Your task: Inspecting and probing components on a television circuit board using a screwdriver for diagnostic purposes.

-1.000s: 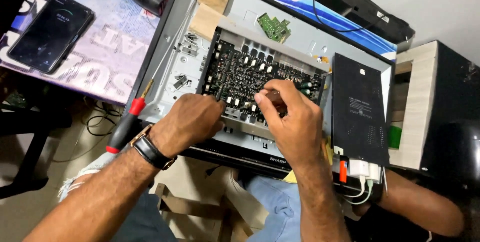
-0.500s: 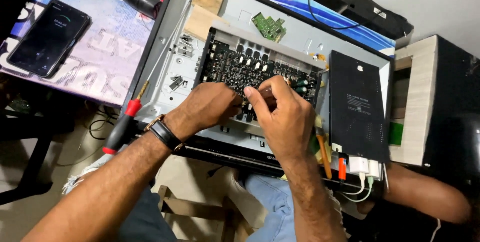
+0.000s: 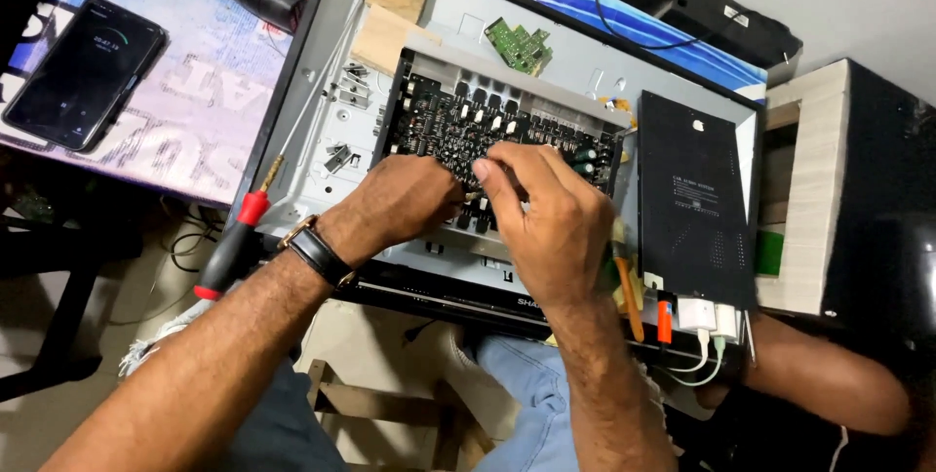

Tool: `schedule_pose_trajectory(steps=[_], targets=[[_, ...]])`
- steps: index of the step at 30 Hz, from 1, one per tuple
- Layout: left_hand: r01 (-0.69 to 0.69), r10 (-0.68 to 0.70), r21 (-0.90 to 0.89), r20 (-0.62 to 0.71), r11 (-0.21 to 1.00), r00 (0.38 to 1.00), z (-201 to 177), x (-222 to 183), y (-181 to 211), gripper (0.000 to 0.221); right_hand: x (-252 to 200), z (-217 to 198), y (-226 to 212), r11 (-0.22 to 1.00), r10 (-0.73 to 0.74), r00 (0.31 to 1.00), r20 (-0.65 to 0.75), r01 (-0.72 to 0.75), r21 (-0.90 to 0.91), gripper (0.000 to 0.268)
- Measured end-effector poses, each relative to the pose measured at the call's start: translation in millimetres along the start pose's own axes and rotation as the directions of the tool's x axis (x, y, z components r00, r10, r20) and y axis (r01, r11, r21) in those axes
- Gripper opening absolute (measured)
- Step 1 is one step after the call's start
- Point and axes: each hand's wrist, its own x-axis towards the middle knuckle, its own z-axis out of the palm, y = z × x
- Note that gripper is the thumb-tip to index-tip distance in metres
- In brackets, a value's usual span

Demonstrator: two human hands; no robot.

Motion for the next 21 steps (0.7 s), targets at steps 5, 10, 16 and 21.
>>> schedule_pose_trajectory(steps=[5,10,16,21], targets=[[0.008,-0.008,0.083,-0.002,0.997,1.000,5,0,-7,0.020,-1,-7,-18,0.994,-0.004,0.993,0.121,-0.010,0.113,0.031],[0.034,-0.036,0.129,0.008,0.991,0.999,8,4,-14,0.015,0,-6,-8,0.994,0.053,0.989,0.135,-0.065,0.089,0.031],[-0.041,0.032,0.242,0.042,0.969,0.999,9,2,-13,0.013,-5,-2,3,0.998,0.062,0.993,0.096,-0.065,0.028,0.024],[-0.052,0.044,0.267,0.034,0.962,0.998,1,-4,-9,0.013,-4,-5,0,0.999,0.050,0.995,0.086,-0.052,0.016,0.023]])
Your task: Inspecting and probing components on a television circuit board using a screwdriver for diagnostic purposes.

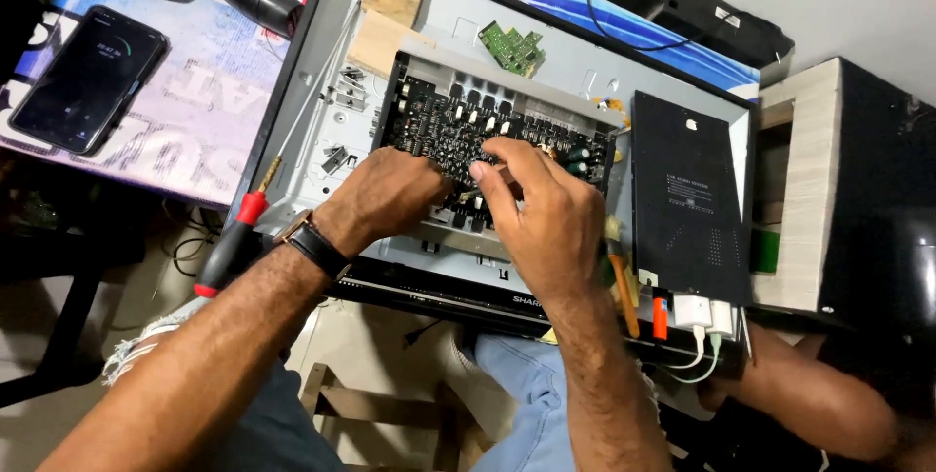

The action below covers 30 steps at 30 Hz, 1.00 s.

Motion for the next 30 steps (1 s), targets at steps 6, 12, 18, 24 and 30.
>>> schedule_pose_trajectory(steps=[6,12,18,24,30], targets=[[-0.010,0.010,-0.005,-0.012,1.000,1.000,4,3,-2,0.014,-5,0,-8,0.992,0.019,0.996,0.088,-0.030,0.125,0.035],[-0.030,0.030,0.042,-0.013,0.999,0.999,3,4,0,0.019,-3,3,0,0.990,0.134,0.989,0.068,-0.137,0.039,0.016],[-0.040,0.042,0.062,-0.036,0.997,0.998,7,2,-2,0.020,0,-2,0,0.987,0.160,0.984,0.077,-0.161,0.008,0.013],[-0.046,0.049,0.063,-0.041,0.997,0.998,11,3,-4,0.017,2,-22,-14,0.973,0.213,0.941,0.262,-0.227,0.027,0.019],[-0.052,0.055,0.083,-0.035,0.995,0.998,18,4,-5,0.015,-1,-23,-14,0.945,0.309,0.913,0.265,-0.327,0.026,0.017]])
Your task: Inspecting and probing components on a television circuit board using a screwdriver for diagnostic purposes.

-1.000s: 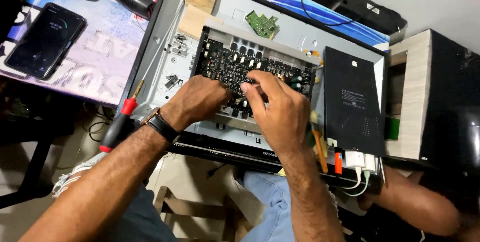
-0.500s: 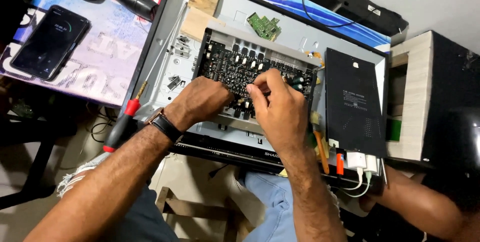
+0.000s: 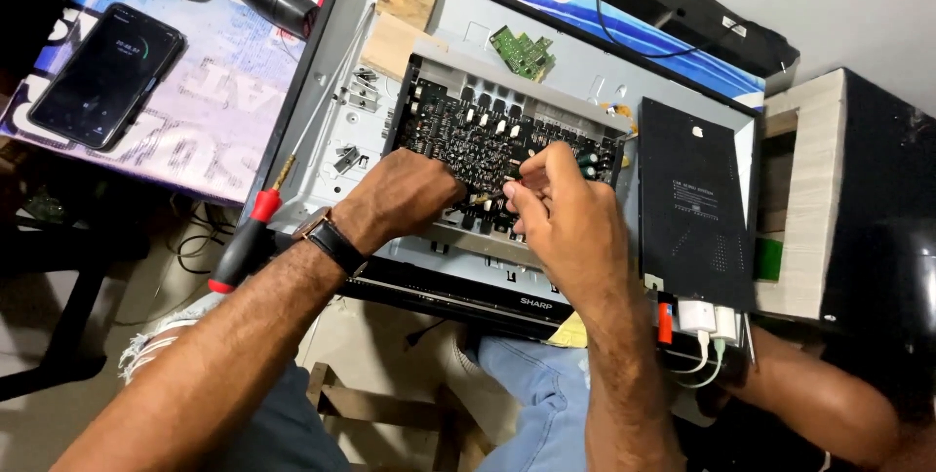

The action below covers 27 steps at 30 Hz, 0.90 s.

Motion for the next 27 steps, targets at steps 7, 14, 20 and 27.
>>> schedule_pose_trajectory(steps=[7,14,20,27], targets=[[0.006,-0.007,-0.026,-0.027,1.000,1.000,-1,0,1,0.017,6,9,6,0.992,0.030,0.995,-0.097,-0.042,-0.116,0.018],[0.028,-0.028,-0.030,-0.013,0.999,1.000,8,2,-3,0.017,6,29,5,0.965,-0.039,0.972,-0.230,-0.023,-0.262,0.036],[0.028,-0.030,-0.040,-0.041,0.999,0.999,6,3,1,0.017,6,36,1,0.976,-0.219,0.932,-0.288,0.210,-0.060,0.032],[0.040,-0.043,-0.056,-0.063,0.998,0.997,2,2,1,0.019,-3,14,-14,0.969,-0.246,0.969,-0.019,0.246,-0.010,0.041]])
